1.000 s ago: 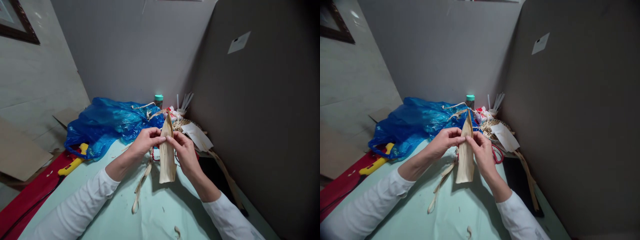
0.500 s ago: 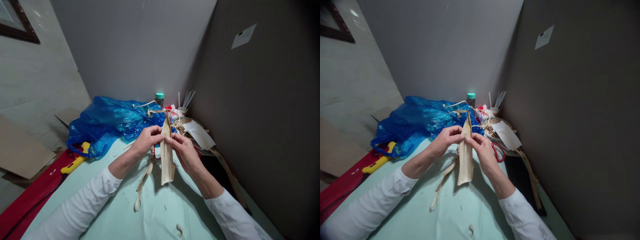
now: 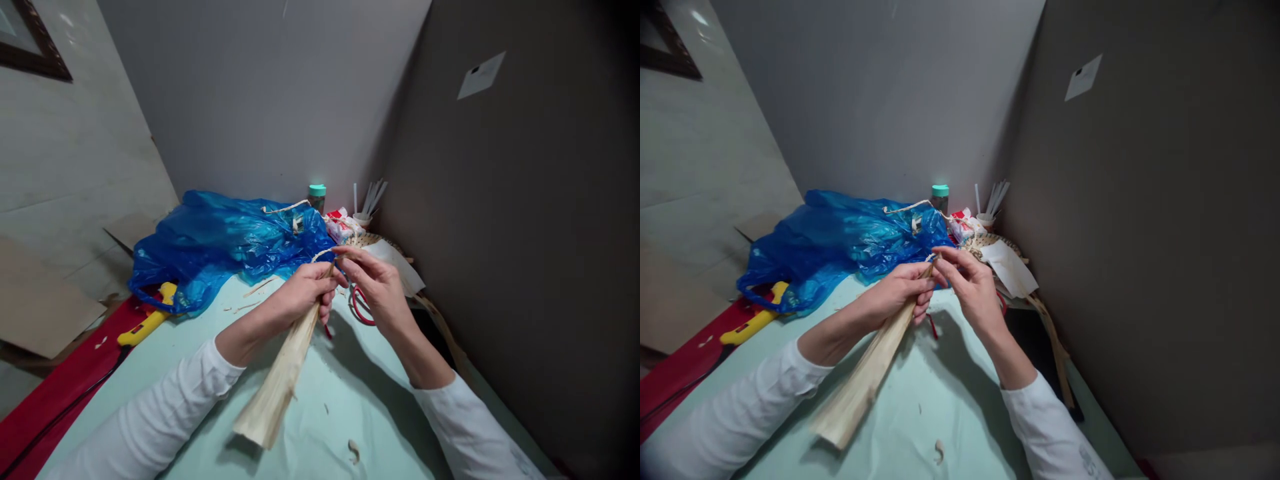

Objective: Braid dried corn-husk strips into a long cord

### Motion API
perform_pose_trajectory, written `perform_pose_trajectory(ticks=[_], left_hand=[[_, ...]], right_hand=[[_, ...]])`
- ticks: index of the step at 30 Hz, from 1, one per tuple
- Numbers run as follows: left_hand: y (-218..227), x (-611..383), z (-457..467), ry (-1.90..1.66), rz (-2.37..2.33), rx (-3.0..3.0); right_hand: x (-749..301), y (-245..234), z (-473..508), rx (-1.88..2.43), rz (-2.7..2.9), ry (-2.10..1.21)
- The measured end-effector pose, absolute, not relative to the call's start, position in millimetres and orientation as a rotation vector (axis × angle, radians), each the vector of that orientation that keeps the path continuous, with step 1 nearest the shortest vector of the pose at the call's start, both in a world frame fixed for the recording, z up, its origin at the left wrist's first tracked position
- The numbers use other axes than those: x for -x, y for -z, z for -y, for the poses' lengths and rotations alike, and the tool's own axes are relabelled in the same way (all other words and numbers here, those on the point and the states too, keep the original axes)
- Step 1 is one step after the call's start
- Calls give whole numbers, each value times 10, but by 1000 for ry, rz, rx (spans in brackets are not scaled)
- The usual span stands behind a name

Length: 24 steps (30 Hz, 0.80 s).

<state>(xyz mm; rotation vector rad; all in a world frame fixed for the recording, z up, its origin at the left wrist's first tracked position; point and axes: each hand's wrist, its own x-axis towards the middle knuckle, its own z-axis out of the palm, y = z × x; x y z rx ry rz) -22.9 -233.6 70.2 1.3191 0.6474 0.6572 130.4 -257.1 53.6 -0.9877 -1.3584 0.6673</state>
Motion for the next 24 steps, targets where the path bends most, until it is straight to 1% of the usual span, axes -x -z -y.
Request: perform_pose_trajectory(ticks=[4, 9, 12, 15, 17, 20, 24], left_hand=[[-709, 181, 2397, -576, -584, -1214], [-675, 155, 2358, -731, -574, -1267], [-613, 96, 2443, -776, -615, -1296], [-577, 13, 2587, -710, -668, -1345], [-594, -7, 2621, -717, -656, -1321], [-676, 70, 2507, -883, -625, -1198], [-810, 288, 2249, -1113, -607, -1061]], right_hand=[[-1282, -529, 2570, 947, 1271, -684], [-1219, -504, 2586, 935, 1243, -817], [-1251, -462, 2546, 1008, 1260, -660], [-1419, -443, 2459, 1063, 1064, -442], [-1566, -478, 2439, 1013, 994, -418], [-1741, -628, 2573, 968, 1237, -580], [-1898, -927, 3036, 1038, 1815, -843]])
